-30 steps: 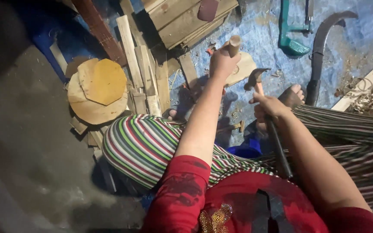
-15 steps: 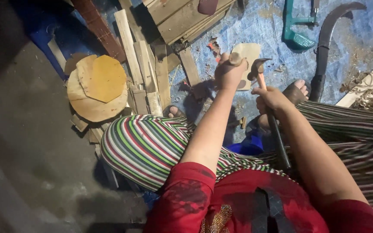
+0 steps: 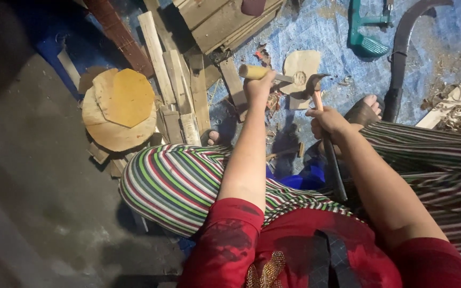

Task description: Shaping a piece of wood using a hammer, chisel, and saw while sitting on the floor.

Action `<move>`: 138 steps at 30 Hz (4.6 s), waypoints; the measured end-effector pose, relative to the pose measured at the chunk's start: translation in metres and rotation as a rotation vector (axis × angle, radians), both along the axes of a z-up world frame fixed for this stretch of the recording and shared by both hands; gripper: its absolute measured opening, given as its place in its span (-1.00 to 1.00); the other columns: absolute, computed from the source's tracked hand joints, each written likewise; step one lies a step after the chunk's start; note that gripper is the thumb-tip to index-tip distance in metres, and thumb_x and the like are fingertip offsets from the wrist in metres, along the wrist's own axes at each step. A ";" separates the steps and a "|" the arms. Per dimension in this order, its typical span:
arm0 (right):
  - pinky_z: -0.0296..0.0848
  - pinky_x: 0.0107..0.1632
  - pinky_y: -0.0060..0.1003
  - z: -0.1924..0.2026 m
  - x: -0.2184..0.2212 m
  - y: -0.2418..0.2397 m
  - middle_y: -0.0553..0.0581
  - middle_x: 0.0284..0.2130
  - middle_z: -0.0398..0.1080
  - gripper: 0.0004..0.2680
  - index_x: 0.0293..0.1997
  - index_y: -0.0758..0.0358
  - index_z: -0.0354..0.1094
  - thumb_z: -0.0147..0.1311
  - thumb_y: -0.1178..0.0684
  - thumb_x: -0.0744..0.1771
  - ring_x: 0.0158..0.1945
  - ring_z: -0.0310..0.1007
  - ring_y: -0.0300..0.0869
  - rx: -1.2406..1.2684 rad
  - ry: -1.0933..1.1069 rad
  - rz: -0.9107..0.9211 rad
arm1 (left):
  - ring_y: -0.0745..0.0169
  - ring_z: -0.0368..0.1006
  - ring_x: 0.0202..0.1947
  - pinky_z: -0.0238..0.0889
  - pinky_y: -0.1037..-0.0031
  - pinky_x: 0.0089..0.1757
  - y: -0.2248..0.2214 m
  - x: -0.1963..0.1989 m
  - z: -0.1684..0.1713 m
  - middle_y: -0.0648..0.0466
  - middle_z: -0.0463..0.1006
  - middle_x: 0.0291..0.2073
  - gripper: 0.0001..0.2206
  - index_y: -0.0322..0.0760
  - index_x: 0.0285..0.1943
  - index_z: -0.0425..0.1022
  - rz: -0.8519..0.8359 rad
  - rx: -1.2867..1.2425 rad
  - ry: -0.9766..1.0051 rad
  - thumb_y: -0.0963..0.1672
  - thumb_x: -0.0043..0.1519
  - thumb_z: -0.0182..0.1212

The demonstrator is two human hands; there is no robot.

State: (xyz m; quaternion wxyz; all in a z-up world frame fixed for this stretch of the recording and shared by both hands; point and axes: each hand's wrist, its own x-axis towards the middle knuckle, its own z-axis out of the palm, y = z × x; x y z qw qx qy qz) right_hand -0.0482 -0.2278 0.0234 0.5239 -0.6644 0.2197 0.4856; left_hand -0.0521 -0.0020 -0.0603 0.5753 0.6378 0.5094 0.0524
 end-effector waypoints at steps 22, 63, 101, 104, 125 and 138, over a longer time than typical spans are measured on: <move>-0.02 -0.61 -0.33 0.011 0.003 0.003 -0.04 -0.64 0.10 -0.96 -0.12 0.19 0.23 -0.04 0.11 0.41 -0.66 0.01 -0.27 0.060 0.090 -0.026 | 0.02 0.66 -0.38 0.51 0.31 -0.30 -0.019 0.029 0.025 -0.01 0.71 -0.38 -0.74 -0.30 -0.23 0.61 -0.282 0.433 -0.176 -0.06 -0.01 0.35; 0.17 -0.54 -0.53 0.269 0.041 -0.011 -0.16 -0.55 0.11 -0.93 0.06 0.11 0.15 -0.12 0.13 0.47 -0.57 0.08 -0.41 0.401 -0.695 0.128 | 0.13 0.62 -0.17 0.47 0.40 -0.13 -0.016 0.038 0.032 0.14 0.71 -0.18 -0.57 0.00 0.08 0.56 -0.636 0.265 -0.301 -0.13 -0.02 0.45; 0.45 -0.05 0.09 0.169 0.012 0.012 0.22 -0.43 0.49 -0.69 0.09 -0.01 0.41 -0.24 -0.30 0.50 -0.19 0.55 0.15 -0.215 -0.909 0.488 | -0.12 0.54 0.15 0.39 0.03 0.19 -0.019 0.032 0.055 -0.03 0.66 0.04 -0.56 0.03 0.16 0.53 -0.664 0.235 -0.095 -0.01 0.05 0.31; 0.48 -0.29 -0.17 0.192 0.010 0.004 0.06 -0.68 0.33 -0.64 -0.05 0.01 0.47 -0.33 -0.28 0.51 -0.55 0.47 -0.12 -0.066 -0.873 0.260 | -0.14 0.54 0.15 0.40 0.03 0.20 -0.021 0.032 0.054 -0.14 0.64 0.03 -0.51 -0.06 0.25 0.49 -0.666 0.287 -0.140 -0.03 0.07 0.30; 0.14 -0.58 -0.24 0.005 0.006 0.016 0.12 -0.56 0.20 -0.67 -0.10 0.37 0.32 -0.19 -0.16 0.47 -0.62 0.11 -0.16 -0.133 -0.011 0.185 | 0.19 0.64 -0.27 0.45 0.44 -0.21 0.023 0.078 0.028 0.07 0.72 -0.20 -0.57 -0.17 -0.02 0.64 -0.735 0.115 0.163 0.06 -0.01 0.30; 0.07 -0.55 -0.23 0.014 0.012 0.012 0.09 -0.61 0.11 -0.68 -0.12 0.35 0.28 -0.26 -0.16 0.47 -0.63 0.04 -0.17 -0.108 0.065 0.099 | 0.29 0.62 -0.39 0.55 0.59 -0.37 0.036 0.099 0.022 0.02 0.73 -0.23 -0.65 -0.27 0.04 0.63 -0.521 -0.105 -0.035 -0.08 0.08 0.35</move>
